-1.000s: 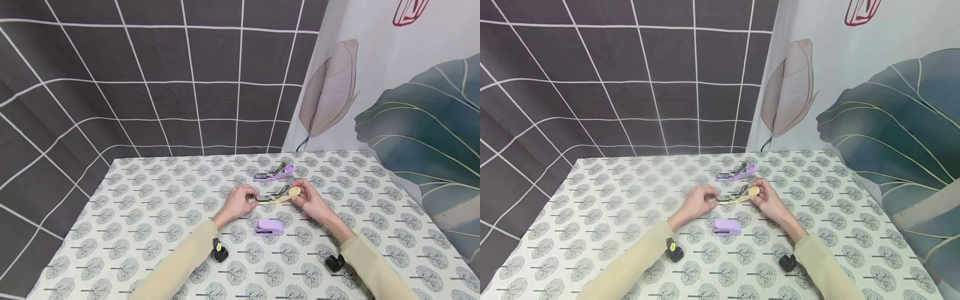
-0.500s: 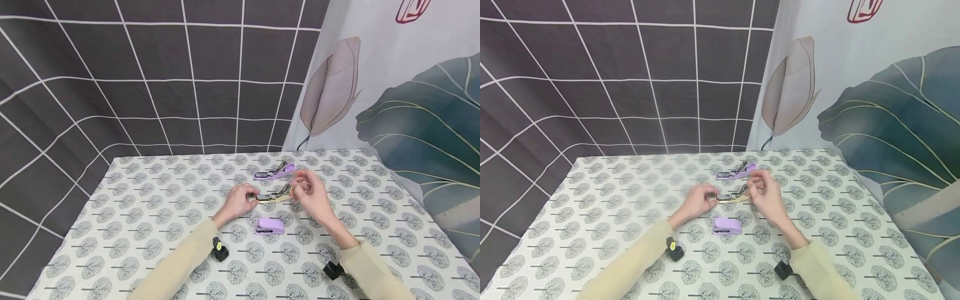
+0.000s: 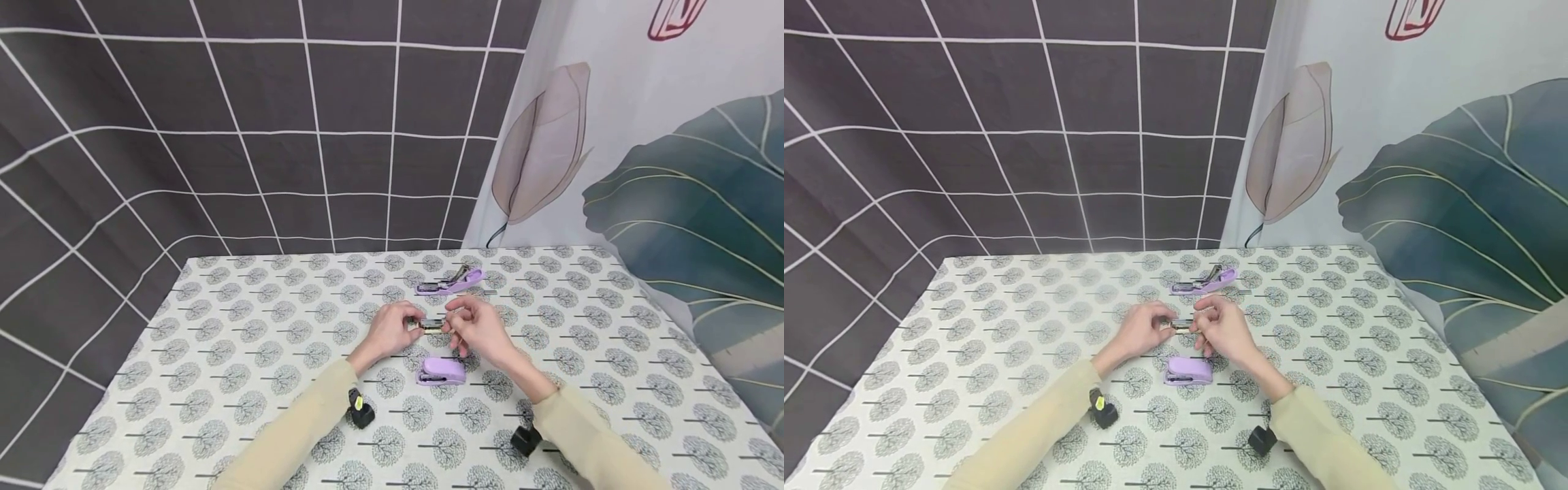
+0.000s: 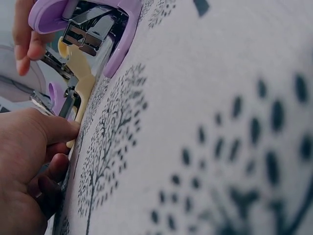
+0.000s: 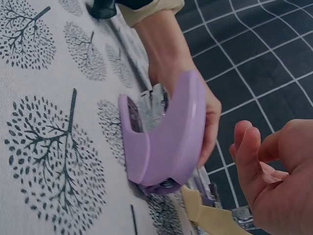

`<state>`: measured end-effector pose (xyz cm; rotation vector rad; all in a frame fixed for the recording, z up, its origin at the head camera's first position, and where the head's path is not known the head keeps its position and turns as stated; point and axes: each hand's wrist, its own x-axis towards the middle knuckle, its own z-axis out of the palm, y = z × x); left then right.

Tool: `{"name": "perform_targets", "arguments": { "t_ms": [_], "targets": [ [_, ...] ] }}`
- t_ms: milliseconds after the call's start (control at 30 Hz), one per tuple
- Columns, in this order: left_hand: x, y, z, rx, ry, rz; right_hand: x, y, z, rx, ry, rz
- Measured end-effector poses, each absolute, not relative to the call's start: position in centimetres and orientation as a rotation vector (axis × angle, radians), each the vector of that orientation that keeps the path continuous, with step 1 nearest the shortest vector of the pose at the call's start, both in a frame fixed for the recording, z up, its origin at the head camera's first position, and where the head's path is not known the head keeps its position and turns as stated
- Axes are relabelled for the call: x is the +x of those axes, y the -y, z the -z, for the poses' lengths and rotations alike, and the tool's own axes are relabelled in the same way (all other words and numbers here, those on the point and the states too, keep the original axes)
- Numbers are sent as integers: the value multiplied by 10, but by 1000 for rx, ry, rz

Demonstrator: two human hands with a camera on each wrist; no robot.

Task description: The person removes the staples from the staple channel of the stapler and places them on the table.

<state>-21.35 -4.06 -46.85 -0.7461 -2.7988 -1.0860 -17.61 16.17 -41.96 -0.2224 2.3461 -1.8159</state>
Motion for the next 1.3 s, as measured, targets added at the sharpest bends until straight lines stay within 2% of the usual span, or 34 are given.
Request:
{"name": "perform_targets", "arguments": {
  "t_ms": [1300],
  "targets": [
    [-214, 41, 471, -754, 2792, 1094, -185, -144, 442, -146, -2483, 1588]
  ]
}}
